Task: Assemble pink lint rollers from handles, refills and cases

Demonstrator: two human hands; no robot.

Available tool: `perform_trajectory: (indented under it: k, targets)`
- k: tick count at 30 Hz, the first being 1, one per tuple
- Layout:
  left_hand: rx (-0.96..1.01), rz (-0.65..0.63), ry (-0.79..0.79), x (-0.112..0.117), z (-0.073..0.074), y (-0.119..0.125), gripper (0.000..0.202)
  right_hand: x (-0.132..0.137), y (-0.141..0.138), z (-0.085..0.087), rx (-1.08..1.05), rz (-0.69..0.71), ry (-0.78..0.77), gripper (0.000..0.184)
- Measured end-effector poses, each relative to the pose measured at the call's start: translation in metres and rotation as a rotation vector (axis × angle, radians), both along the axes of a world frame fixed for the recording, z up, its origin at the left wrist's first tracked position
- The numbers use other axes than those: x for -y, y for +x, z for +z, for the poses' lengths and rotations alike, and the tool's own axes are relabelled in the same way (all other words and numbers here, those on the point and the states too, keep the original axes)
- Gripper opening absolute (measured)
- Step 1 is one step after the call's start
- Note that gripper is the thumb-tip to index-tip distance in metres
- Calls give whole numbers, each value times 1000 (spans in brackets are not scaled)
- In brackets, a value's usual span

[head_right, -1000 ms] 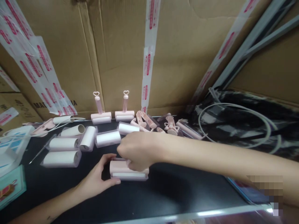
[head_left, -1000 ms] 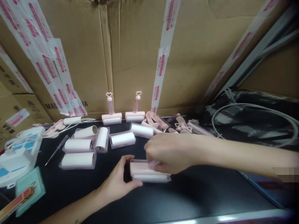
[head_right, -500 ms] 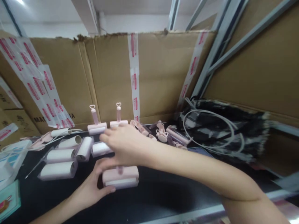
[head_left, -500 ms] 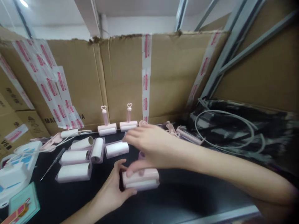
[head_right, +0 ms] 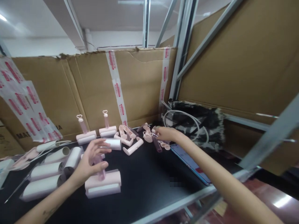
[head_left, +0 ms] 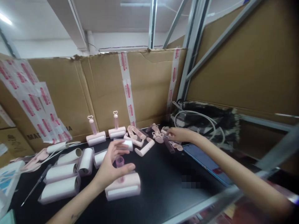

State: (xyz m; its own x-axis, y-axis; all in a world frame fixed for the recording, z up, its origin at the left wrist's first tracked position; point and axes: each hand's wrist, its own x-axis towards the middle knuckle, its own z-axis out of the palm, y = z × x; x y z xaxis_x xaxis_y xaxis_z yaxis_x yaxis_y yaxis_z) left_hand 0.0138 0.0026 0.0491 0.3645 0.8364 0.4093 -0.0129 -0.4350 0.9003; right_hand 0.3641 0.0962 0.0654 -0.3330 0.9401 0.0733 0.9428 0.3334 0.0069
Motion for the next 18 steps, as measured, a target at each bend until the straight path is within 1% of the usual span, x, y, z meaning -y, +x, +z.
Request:
perform_trajectory:
  k: [2, 3, 5, 6, 8, 9, 11, 13, 15, 16, 18]
  targets:
    - [-29, -62, -41, -4, 0, 6, 31, 14, 10, -19, -9, -58, 49, 15]
    - [-26, -100, -79, -6, -2, 8, 22, 20, 13, -27, -20, -77, 84, 18]
    - [27, -161, -183, -7, -10, 11, 23, 29, 15, -42, -44, -100, 155, 20]
    - [70, -170, -232, -8, -14, 13, 24, 30, 15, -47, -54, -99, 186, 18]
    - [156, -148, -292, -9, -22, 17, 27, 28, 13, -53, -66, -76, 234, 13]
    - [192, -122, -302, -9, -25, 19, 27, 26, 13, -53, -70, -64, 251, 14]
    - [239, -63, -289, -9, -30, 22, 28, 24, 11, -48, -103, -76, 262, 19]
    - [255, -24, -261, -9, -33, 23, 30, 25, 6, -37, -224, -139, 238, 20]
    - [286, -55, -237, -9, -37, 22, 35, 32, -8, -21, -480, -129, 167, 17]
    - [318, -93, -232, -9, -38, 21, 39, 36, -19, -13, -638, -83, 121, 24]
    - [399, -172, -250, -10, -39, 20, 50, 45, -51, 2, -943, 55, -9, 43]
